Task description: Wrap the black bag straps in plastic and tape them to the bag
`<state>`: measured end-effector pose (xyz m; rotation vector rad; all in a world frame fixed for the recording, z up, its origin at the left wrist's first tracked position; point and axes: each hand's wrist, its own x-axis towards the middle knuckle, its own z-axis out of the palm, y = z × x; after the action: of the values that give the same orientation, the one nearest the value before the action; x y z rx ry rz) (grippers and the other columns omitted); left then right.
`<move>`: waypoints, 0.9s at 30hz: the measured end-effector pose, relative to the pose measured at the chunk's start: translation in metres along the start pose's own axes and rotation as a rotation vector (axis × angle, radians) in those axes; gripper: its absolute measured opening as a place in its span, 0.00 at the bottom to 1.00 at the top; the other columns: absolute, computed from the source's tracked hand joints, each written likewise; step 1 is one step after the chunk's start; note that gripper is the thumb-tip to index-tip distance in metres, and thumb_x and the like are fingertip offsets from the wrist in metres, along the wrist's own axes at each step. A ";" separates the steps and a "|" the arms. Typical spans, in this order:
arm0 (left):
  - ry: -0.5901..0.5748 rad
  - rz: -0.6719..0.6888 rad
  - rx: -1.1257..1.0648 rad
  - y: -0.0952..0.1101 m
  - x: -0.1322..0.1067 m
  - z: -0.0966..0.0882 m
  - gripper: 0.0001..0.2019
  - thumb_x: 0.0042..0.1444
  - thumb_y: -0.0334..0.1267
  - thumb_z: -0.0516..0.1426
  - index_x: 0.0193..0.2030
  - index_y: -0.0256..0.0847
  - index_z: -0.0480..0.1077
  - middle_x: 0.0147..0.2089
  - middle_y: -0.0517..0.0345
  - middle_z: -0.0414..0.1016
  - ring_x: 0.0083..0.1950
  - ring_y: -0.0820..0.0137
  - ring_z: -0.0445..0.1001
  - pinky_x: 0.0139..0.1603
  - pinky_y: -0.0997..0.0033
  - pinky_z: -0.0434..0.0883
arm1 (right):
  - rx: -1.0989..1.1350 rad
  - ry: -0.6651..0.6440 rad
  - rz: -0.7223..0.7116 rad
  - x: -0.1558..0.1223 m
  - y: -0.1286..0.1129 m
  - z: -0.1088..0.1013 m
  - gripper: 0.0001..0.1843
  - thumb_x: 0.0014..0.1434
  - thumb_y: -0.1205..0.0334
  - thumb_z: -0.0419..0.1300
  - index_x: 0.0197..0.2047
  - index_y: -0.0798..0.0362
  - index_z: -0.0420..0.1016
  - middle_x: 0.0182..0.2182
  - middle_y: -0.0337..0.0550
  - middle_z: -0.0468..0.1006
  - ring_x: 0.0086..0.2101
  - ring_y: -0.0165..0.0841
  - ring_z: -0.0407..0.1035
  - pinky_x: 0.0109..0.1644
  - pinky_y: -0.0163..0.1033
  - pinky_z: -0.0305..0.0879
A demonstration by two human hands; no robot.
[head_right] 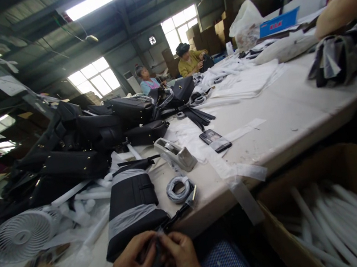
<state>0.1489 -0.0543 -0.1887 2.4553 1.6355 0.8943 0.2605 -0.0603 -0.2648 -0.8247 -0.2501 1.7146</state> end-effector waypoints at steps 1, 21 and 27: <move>0.013 0.074 0.024 -0.003 -0.002 0.002 0.09 0.61 0.39 0.55 0.41 0.46 0.77 0.40 0.59 0.82 0.40 0.67 0.82 0.40 0.74 0.78 | 0.015 0.012 -0.007 0.000 0.001 0.001 0.30 0.34 0.39 0.76 0.24 0.59 0.75 0.17 0.36 0.70 0.18 0.22 0.62 0.20 0.26 0.53; -0.210 0.729 0.515 -0.027 -0.022 -0.009 0.18 0.63 0.26 0.48 0.56 0.34 0.72 0.60 0.48 0.73 0.51 0.64 0.78 0.49 0.67 0.78 | 0.298 -0.020 0.182 -0.012 -0.003 0.003 0.30 0.41 0.37 0.72 0.30 0.59 0.77 0.26 0.45 0.78 0.26 0.31 0.72 0.30 0.32 0.66; -0.193 0.729 0.572 -0.023 -0.031 -0.019 0.20 0.66 0.26 0.45 0.61 0.35 0.68 0.63 0.49 0.70 0.47 0.65 0.80 0.45 0.69 0.78 | 0.099 -0.078 0.042 -0.016 -0.007 0.001 0.22 0.43 0.47 0.75 0.28 0.58 0.76 0.24 0.40 0.76 0.25 0.29 0.70 0.31 0.32 0.67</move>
<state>0.1118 -0.0763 -0.1944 3.4898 1.0118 0.1806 0.2667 -0.0725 -0.2536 -0.6961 -0.2001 1.7856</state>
